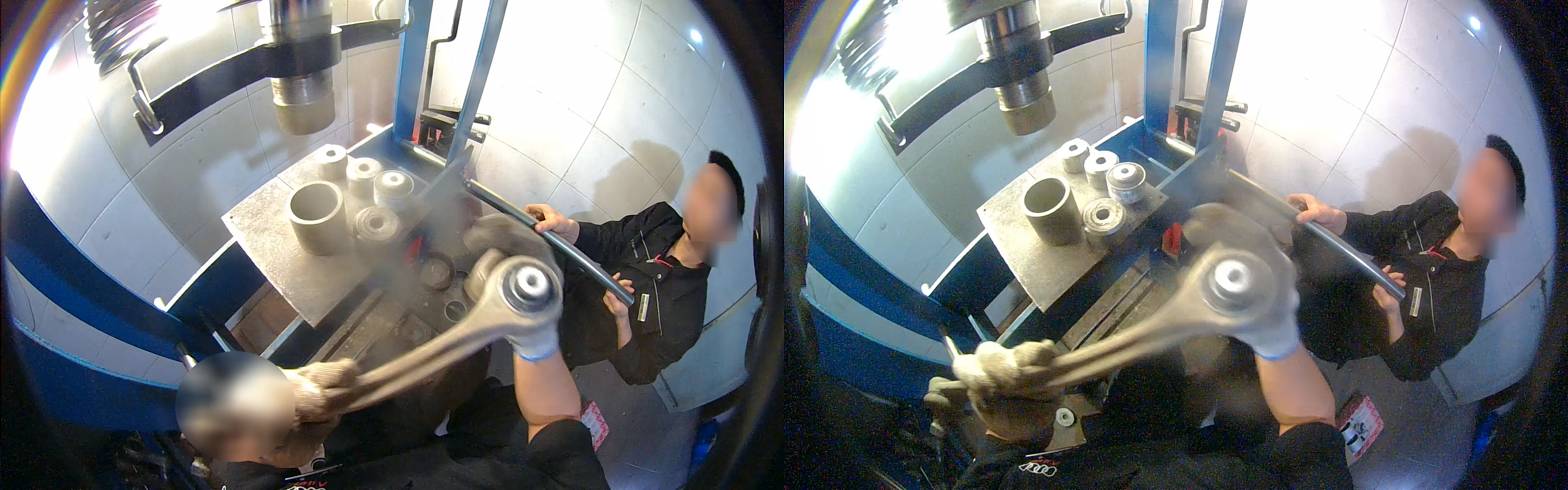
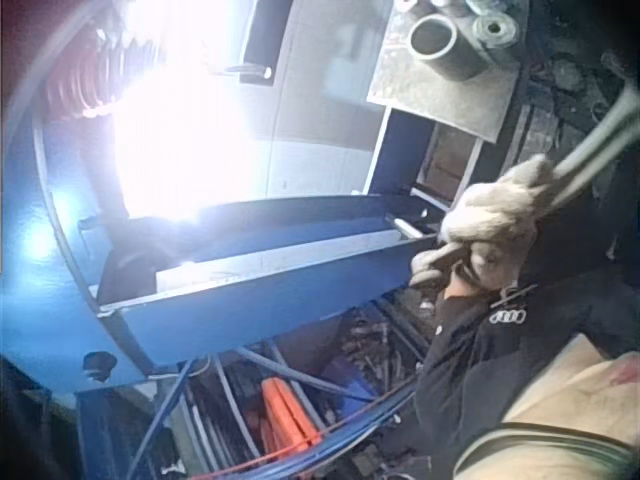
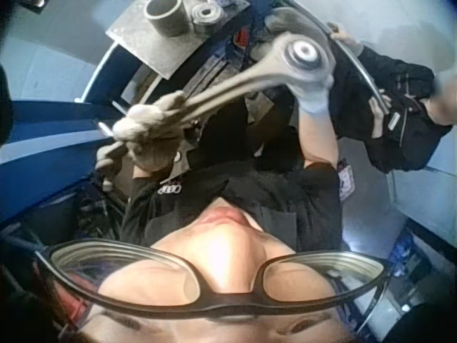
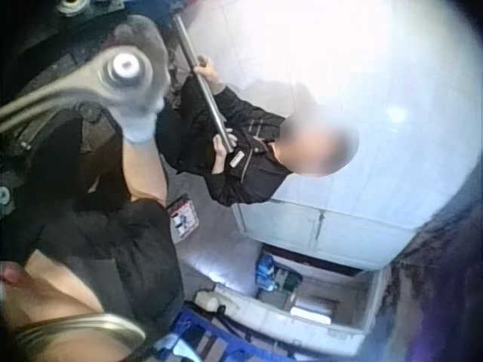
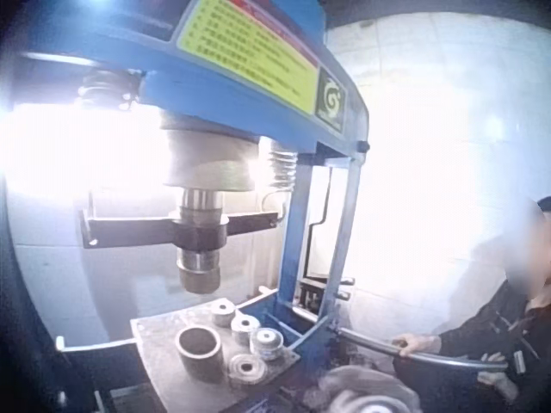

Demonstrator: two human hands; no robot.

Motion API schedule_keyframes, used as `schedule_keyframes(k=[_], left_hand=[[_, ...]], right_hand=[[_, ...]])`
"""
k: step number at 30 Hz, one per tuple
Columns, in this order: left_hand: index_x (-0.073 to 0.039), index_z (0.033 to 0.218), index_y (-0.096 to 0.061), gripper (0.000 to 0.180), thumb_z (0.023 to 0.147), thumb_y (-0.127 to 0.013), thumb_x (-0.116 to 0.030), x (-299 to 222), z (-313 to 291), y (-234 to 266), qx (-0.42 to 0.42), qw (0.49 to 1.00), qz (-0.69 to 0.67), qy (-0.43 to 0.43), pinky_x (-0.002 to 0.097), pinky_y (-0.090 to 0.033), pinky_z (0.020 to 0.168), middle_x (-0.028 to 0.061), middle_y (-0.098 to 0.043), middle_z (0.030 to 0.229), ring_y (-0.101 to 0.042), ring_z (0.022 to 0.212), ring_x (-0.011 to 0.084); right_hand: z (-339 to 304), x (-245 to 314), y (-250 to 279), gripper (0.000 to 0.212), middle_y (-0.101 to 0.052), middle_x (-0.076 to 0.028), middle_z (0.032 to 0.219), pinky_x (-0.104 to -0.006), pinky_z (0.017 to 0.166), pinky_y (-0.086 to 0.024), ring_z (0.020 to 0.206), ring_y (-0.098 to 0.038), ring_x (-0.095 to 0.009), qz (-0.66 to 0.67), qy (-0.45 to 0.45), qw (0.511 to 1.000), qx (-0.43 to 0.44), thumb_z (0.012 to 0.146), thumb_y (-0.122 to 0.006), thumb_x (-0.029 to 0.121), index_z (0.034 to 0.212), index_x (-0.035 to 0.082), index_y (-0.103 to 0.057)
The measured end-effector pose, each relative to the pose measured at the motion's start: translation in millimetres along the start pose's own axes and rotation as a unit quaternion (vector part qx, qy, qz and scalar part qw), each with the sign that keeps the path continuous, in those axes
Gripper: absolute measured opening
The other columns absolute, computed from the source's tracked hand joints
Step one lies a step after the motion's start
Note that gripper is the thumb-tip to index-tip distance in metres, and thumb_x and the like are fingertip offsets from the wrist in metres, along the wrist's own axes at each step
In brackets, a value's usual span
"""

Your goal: The person uses a hydraulic press to install cylindrical bushings into metal connecting rods. They place each bushing over the rod end, lower the press ram to seat it, then remove the rod and place it on the floor. The process repeats for multiple rods.

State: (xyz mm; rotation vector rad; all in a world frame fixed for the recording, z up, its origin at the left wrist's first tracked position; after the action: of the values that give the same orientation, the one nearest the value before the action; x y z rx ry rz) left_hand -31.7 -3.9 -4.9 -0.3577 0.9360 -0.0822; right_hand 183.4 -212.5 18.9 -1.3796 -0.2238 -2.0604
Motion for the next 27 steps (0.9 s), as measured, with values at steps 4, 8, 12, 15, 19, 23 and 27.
schedule_keyframes(k=[4,8,12,15,19,23,27], left_hand=[[-0.018,0.096,-0.055,0.019,0.097,-0.062,-0.035,24.6,3.2,-45.4,-0.060,0.995,-0.082,0.010,0.0490,-0.048,0.091,0.0020,-0.051,0.081,-0.051,0.078,0.0195],[-0.012,0.116,-0.050,0.032,0.098,-0.062,-0.035,63.9,2.9,-82.0,-0.148,0.963,-0.190,0.118,0.0470,-0.055,0.090,0.0062,-0.057,0.094,-0.059,0.091,0.0242],[-0.006,0.128,-0.047,0.040,0.099,-0.061,-0.030,100.2,9.8,-83.8,-0.197,0.932,-0.228,0.201,0.0387,-0.059,0.083,0.0098,-0.060,0.107,-0.064,0.096,0.0237],[-0.002,0.129,-0.047,0.038,0.100,-0.059,-0.023,113.5,19.4,-76.6,-0.266,0.915,-0.162,0.256,0.0302,-0.060,0.075,0.0113,-0.060,0.114,-0.065,0.094,0.0202],[-0.002,0.125,-0.051,0.033,0.100,-0.059,-0.021,113.0,34.6,-99.4,-0.227,0.922,-0.127,0.287,0.0264,-0.060,0.070,0.0106,-0.061,0.113,-0.065,0.092,0.0190],[-0.002,0.117,-0.059,0.029,0.100,-0.059,-0.026,116.0,45.3,-126.9,-0.240,0.889,-0.224,0.320,0.0235,-0.058,0.063,0.0091,-0.066,0.105,-0.065,0.087,0.0183],[-0.004,0.118,-0.063,0.036,0.099,-0.060,-0.035,142.1,50.3,-123.0,-0.233,0.873,-0.247,0.350,0.0275,-0.062,0.068,0.0120,-0.070,0.106,-0.069,0.091,0.0231]], right_hand=[[-35.8,26.0,55.5,0.058,-0.068,-0.024,0.109,-0.0402,0.083,-0.059,0.100,-0.070,-0.030,-0.134,0.195,0.968,0.090,0.077,-0.082,0.024,0.121,-0.005,-0.057],[-59.0,30.9,102.2,0.039,-0.069,-0.026,0.096,-0.0428,0.072,-0.061,0.086,-0.072,-0.034,-0.083,0.124,0.988,0.046,0.091,-0.064,0.029,0.108,-0.006,-0.064],[-68.3,38.7,128.6,0.049,-0.071,-0.021,0.104,-0.0381,0.078,-0.059,0.088,-0.072,-0.026,-0.089,0.052,0.994,-0.034,0.079,-0.074,0.026,0.114,-0.007,-0.065],[-70.4,54.3,137.2,0.079,-0.072,-0.012,0.114,-0.0323,0.092,-0.054,0.100,-0.069,-0.016,-0.178,0.068,0.981,-0.024,0.055,-0.097,0.018,0.123,-0.003,-0.064],[-77.8,73.8,138.4,0.063,-0.074,-0.010,0.113,-0.0314,0.092,-0.054,0.101,-0.069,-0.016,-0.213,0.018,0.976,-0.043,0.069,-0.089,0.015,0.125,0.000,-0.065],[-78.0,81.9,136.8,0.060,-0.074,-0.009,0.113,-0.0321,0.090,-0.056,0.098,-0.072,-0.017,-0.205,0.064,0.976,-0.040,0.073,-0.087,0.020,0.127,0.005,-0.064],[-79.3,80.6,136.7,0.077,-0.073,-0.008,0.112,-0.0364,0.075,-0.061,0.092,-0.074,-0.025,-0.447,0.196,0.870,-0.065,0.071,-0.085,0.051,0.131,0.009,-0.060]])
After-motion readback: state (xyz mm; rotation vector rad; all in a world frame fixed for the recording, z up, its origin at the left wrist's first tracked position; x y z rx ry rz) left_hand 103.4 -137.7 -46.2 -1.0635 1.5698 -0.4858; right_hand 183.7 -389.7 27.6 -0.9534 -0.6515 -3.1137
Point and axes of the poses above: each hand's wrist, its own z-axis towards the middle knuckle, its own y-axis out of the back of the hand, x = y × z, the point moved 2 cm from there along z, towards the middle knuckle
